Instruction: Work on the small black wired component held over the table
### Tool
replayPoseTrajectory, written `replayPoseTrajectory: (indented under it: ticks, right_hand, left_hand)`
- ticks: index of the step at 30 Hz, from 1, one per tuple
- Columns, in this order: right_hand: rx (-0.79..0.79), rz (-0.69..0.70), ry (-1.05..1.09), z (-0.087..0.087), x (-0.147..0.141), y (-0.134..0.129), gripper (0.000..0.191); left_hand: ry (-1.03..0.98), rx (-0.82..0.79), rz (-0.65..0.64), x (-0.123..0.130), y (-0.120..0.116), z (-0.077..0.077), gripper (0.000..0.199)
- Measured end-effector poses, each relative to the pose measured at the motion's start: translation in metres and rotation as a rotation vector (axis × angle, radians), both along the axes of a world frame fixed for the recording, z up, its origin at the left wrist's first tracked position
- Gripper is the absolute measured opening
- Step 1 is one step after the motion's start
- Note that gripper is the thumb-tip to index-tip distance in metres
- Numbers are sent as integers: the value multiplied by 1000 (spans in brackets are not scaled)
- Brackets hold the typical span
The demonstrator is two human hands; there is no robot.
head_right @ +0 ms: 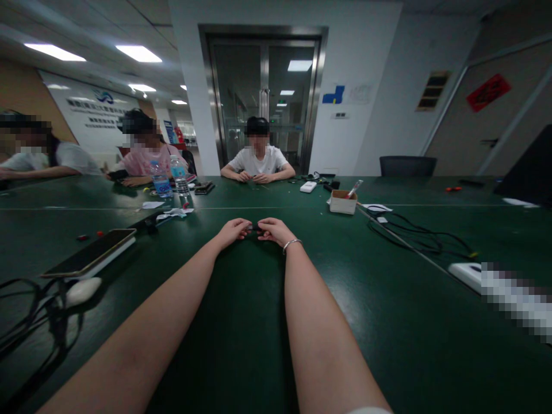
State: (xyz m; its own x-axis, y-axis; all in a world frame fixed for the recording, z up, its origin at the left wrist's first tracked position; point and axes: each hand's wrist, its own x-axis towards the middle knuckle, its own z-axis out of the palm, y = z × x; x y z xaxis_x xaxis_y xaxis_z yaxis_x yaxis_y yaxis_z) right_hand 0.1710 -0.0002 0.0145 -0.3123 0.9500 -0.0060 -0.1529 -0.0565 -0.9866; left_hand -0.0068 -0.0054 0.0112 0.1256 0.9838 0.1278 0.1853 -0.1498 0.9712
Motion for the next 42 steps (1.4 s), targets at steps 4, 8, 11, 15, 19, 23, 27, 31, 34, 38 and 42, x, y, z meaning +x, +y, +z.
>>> replayPoseTrajectory:
  ticks: [4, 8, 11, 15, 19, 23, 27, 31, 34, 38, 42]
  right_hand:
    - [0, 1, 1, -1, 0, 2, 10]
    - [5, 9, -3, -1, 0, 2, 10]
    - [8, 16, 0, -1, 0, 1, 9]
    - [6, 14, 1, -1, 0, 2, 10]
    - [1, 20, -9, -2, 1, 3, 11]
    - [-5, 9, -2, -1, 0, 2, 12]
    - [-3, 9, 9, 0, 0, 0, 12]
    - [0, 14, 7, 0, 0, 0, 12]
    - [0, 18, -3, 0, 0, 0, 12]
    - [-5, 19, -13, 1, 0, 0, 13]
    - [-3, 17, -11, 1, 0, 0, 12]
  left_hand:
    - [14, 6, -18, -1, 0, 0, 17]
    - [16, 19, -19, -2, 2, -2, 16]
    - [30, 38, -31, -2, 5, -4, 17]
    - [14, 35, -30, -2, 5, -4, 20]
    - [19, 46, -31, -2, 3, -3, 21]
    - [31, 39, -9, -2, 1, -3, 17]
    - [42, 39, -13, -3, 4, -5, 20]
    - [61, 45, -44, -4, 8, -8, 24]
    - [71, 48, -49, -4, 9, -8, 21]
    - [61, 37, -39, -3, 8, -7, 23]
    - [81, 37, -42, -4, 8, -6, 24]
